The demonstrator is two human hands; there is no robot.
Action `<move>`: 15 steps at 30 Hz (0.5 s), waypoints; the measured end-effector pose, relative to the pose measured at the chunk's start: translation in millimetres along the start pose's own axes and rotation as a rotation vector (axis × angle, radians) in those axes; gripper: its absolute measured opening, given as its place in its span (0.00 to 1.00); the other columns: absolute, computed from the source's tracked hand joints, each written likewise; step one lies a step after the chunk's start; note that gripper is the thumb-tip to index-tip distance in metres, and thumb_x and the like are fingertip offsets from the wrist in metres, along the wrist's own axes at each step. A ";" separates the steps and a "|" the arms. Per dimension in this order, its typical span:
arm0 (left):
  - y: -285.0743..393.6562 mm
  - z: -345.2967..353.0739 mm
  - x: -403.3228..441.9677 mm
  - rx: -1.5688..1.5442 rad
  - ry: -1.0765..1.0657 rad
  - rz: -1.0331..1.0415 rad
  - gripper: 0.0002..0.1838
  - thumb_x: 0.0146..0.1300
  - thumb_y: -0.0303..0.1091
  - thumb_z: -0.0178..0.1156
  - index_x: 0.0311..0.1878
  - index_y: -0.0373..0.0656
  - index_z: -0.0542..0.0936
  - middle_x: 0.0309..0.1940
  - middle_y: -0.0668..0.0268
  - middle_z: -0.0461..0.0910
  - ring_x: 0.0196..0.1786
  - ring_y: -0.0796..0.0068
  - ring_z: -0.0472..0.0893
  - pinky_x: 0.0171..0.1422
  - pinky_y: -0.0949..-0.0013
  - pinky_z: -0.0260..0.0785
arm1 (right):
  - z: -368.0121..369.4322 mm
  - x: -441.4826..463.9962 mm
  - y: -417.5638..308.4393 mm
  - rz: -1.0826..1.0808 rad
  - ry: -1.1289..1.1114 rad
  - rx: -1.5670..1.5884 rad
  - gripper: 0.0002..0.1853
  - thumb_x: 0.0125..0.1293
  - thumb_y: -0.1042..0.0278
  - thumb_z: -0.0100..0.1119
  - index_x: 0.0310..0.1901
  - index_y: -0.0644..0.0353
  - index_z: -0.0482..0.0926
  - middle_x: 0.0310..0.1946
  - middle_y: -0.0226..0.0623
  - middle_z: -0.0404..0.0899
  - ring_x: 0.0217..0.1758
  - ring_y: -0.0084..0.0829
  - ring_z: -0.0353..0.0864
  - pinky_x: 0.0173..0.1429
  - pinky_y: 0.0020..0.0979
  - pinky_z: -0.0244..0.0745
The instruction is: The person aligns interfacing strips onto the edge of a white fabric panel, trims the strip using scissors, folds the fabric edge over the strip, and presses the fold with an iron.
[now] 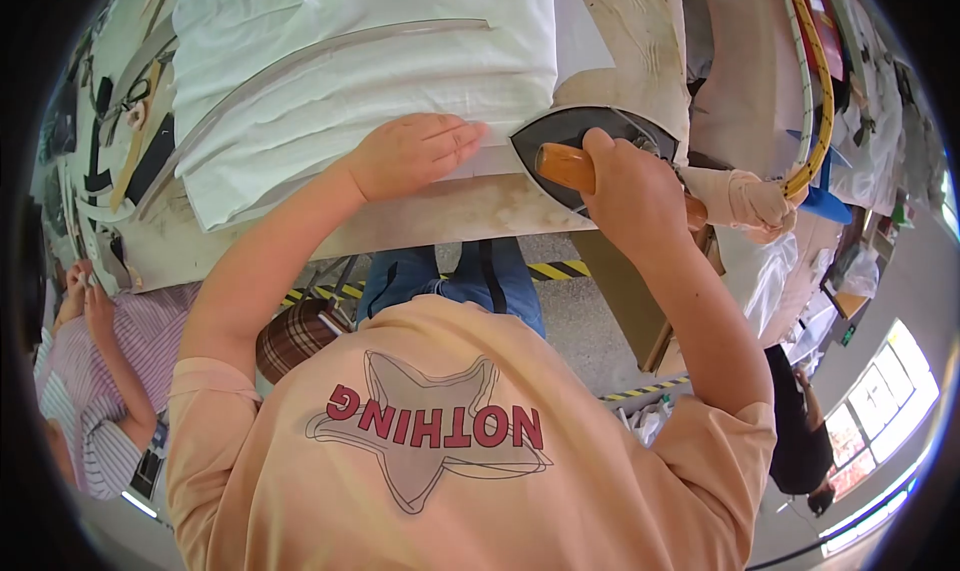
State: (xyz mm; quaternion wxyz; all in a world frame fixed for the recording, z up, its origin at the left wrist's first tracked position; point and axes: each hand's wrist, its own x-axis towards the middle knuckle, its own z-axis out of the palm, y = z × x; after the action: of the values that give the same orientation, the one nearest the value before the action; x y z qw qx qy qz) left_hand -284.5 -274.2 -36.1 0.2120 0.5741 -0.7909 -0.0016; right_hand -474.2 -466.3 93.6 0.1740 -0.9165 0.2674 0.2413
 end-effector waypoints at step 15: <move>46.4 -42.0 -76.2 0.247 0.150 -0.886 0.13 0.57 0.37 0.67 0.45 0.51 0.78 0.45 0.69 0.77 0.51 0.64 0.76 0.62 0.56 0.60 | 16.8 3.1 -41.4 -0.065 0.173 0.091 0.18 0.47 0.80 0.68 0.41 0.58 0.75 0.50 0.38 0.74 0.43 0.48 0.81 0.44 0.43 0.76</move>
State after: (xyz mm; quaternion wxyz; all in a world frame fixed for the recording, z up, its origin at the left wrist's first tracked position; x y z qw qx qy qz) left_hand -293.3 -179.0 -12.0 0.1776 0.8759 -0.4464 0.0436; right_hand -453.9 -427.2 86.0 0.1995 -0.9332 0.2622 0.1432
